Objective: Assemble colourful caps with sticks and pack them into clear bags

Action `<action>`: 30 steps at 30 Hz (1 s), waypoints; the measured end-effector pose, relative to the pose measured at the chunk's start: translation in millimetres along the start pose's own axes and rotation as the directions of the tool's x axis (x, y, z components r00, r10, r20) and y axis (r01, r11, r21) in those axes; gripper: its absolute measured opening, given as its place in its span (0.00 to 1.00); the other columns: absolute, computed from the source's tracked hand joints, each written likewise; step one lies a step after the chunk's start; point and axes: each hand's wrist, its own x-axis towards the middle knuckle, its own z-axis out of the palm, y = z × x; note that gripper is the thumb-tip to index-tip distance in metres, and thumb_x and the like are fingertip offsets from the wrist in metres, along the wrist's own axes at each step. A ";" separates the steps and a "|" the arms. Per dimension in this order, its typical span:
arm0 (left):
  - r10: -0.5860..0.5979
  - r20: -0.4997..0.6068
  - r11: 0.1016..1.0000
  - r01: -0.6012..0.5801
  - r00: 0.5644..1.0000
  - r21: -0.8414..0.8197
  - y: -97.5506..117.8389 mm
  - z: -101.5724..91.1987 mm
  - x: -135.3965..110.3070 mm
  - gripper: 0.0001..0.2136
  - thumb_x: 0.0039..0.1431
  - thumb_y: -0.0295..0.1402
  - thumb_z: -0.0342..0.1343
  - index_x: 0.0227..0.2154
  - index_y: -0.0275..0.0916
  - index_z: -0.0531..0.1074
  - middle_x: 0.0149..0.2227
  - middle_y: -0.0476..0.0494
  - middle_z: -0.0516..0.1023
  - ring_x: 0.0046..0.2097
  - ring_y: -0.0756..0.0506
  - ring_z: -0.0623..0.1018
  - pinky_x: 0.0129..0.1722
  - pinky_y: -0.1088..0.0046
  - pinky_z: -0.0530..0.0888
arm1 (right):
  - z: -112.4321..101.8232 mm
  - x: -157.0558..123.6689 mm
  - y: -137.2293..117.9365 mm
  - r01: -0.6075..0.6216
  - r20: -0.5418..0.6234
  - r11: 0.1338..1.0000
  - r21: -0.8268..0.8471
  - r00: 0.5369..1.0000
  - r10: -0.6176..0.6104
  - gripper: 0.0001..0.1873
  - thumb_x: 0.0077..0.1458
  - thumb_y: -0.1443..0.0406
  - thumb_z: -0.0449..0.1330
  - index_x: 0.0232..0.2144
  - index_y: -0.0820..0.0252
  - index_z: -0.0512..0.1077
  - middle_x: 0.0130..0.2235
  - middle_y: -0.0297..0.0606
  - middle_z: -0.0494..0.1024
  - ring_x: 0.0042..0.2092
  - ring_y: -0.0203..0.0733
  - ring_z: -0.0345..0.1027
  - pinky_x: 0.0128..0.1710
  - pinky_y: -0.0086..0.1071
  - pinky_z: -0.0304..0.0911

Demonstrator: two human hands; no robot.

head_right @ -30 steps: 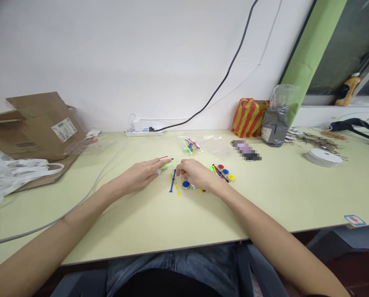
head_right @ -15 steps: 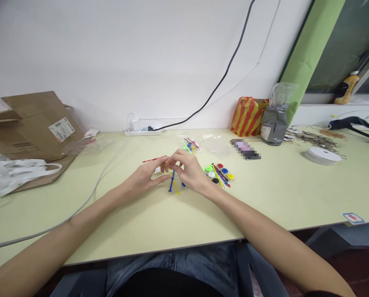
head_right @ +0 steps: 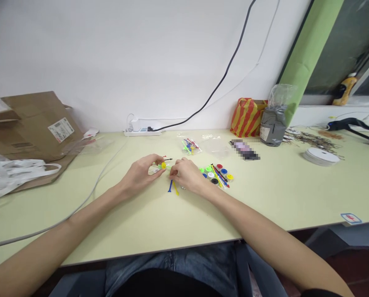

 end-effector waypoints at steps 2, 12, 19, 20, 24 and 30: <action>0.022 -0.011 1.000 -0.022 1.000 -0.002 0.0 0.4 0.0 0.08 0.63 0.35 0.55 0.44 0.41 0.70 0.43 0.45 0.78 0.44 0.43 0.78 0.45 0.66 0.72 | 1.5 1.9 -0.5 -0.009 0.015 1.000 -0.020 1.000 0.009 0.03 0.58 0.70 0.65 0.31 0.62 0.79 0.35 0.41 0.78 0.41 0.45 0.66 0.42 0.35 0.58; 0.053 -0.006 0.998 -0.053 0.999 0.016 -2.3 2.4 0.0 0.09 0.66 0.35 0.54 0.46 0.41 0.70 0.42 0.45 0.76 0.43 0.45 0.76 0.43 0.67 0.72 | -11.9 0.2 8.0 -0.016 0.015 0.995 -0.095 1.000 0.018 0.08 0.55 0.75 0.63 0.28 0.60 0.78 0.32 0.39 0.78 0.39 0.43 0.67 0.43 0.34 0.58; 0.071 0.006 0.997 -0.071 0.997 0.013 -3.9 2.6 -0.3 0.09 0.65 0.35 0.54 0.46 0.41 0.71 0.42 0.45 0.76 0.43 0.44 0.77 0.44 0.67 0.72 | -6.1 1.2 5.4 0.063 0.088 0.998 -0.025 0.994 -0.061 0.03 0.57 0.70 0.65 0.32 0.60 0.79 0.33 0.40 0.78 0.40 0.43 0.65 0.42 0.34 0.57; 0.066 0.005 0.998 -0.066 0.998 0.002 -4.0 2.8 -0.4 0.09 0.65 0.35 0.54 0.47 0.41 0.71 0.42 0.45 0.77 0.43 0.44 0.77 0.44 0.67 0.73 | -5.7 1.3 4.3 0.069 0.098 0.997 -0.019 0.993 -0.067 0.03 0.57 0.70 0.65 0.31 0.60 0.79 0.33 0.40 0.78 0.40 0.43 0.65 0.42 0.34 0.57; 0.010 -0.008 0.994 -0.010 1.000 -0.111 -3.1 3.4 0.0 0.10 0.63 0.36 0.57 0.45 0.41 0.72 0.41 0.45 0.78 0.42 0.45 0.78 0.44 0.66 0.73 | -6.3 0.5 0.4 0.073 0.113 0.997 0.009 0.991 -0.074 0.04 0.58 0.70 0.64 0.31 0.61 0.79 0.33 0.40 0.77 0.39 0.43 0.64 0.42 0.34 0.57; -0.064 -0.011 0.967 0.059 0.998 -0.249 3.0 0.5 0.7 0.12 0.64 0.42 0.57 0.46 0.43 0.75 0.41 0.46 0.81 0.41 0.45 0.79 0.45 0.66 0.74 | -7.7 -0.5 -1.5 0.090 0.139 0.995 0.053 0.986 -0.097 0.05 0.55 0.73 0.66 0.29 0.61 0.79 0.33 0.39 0.77 0.40 0.42 0.65 0.43 0.34 0.58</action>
